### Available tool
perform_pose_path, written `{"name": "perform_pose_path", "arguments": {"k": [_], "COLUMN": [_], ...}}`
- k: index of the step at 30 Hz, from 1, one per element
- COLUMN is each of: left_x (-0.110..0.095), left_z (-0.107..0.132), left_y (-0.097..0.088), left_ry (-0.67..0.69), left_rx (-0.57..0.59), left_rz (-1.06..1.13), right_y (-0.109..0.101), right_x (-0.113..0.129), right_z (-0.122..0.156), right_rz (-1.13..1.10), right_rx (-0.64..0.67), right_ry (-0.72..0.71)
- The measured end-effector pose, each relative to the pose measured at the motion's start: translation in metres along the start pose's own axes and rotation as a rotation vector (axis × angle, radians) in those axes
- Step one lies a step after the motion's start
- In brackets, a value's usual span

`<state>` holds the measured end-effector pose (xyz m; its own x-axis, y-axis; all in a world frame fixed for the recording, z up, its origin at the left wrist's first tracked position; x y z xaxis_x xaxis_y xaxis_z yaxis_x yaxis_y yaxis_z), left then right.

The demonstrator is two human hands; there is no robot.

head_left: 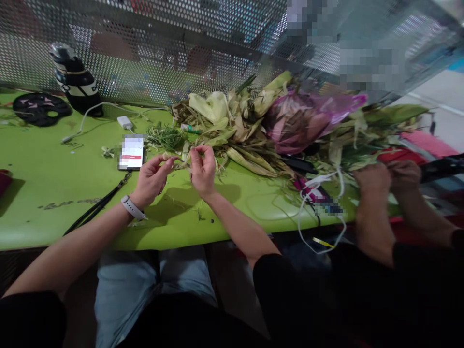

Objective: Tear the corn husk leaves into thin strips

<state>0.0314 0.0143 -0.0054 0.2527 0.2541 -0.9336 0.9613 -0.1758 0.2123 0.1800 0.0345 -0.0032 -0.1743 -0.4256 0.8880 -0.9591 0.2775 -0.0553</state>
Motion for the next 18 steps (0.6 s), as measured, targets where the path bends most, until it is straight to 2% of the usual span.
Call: {"name": "perform_pose_path", "arguments": {"k": [4,7,11,14,18], "left_x": [0.003,0.007,0.014,0.017,0.017], "left_z": [-0.003,-0.005,-0.004,-0.004,-0.005], "left_y": [-0.004,-0.005,-0.001,0.002,-0.001], "left_ry": [0.016,-0.026,-0.187,-0.316,-0.459], "left_rx": [0.046,0.117,0.179,0.17,0.126], "left_rz": [-0.053,0.03,0.203,0.332,0.354], "right_y": [0.0,0.001,0.006,0.009,0.005], "right_x": [0.001,-0.001,-0.005,-0.006,-0.002], "right_z": [0.0,0.001,0.004,0.007,0.004], "right_rz": [-0.032,-0.053,-0.05,-0.034,0.061], "right_rx": [0.064,0.114,0.196,0.208,0.174], "right_ry": [0.009,0.016,0.032,0.019,-0.102]}}
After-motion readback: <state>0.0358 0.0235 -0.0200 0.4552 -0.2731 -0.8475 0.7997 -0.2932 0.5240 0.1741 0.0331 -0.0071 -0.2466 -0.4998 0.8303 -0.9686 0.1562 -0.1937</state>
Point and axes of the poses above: each hand's wrist, its own z-axis away from the middle knuckle, its own y-axis out of the palm, x = y × z, the point moved 4 cm from there along -z, towards the middle knuckle, and after that the axes turned 6 degrees about y, right-handed, at the moved point
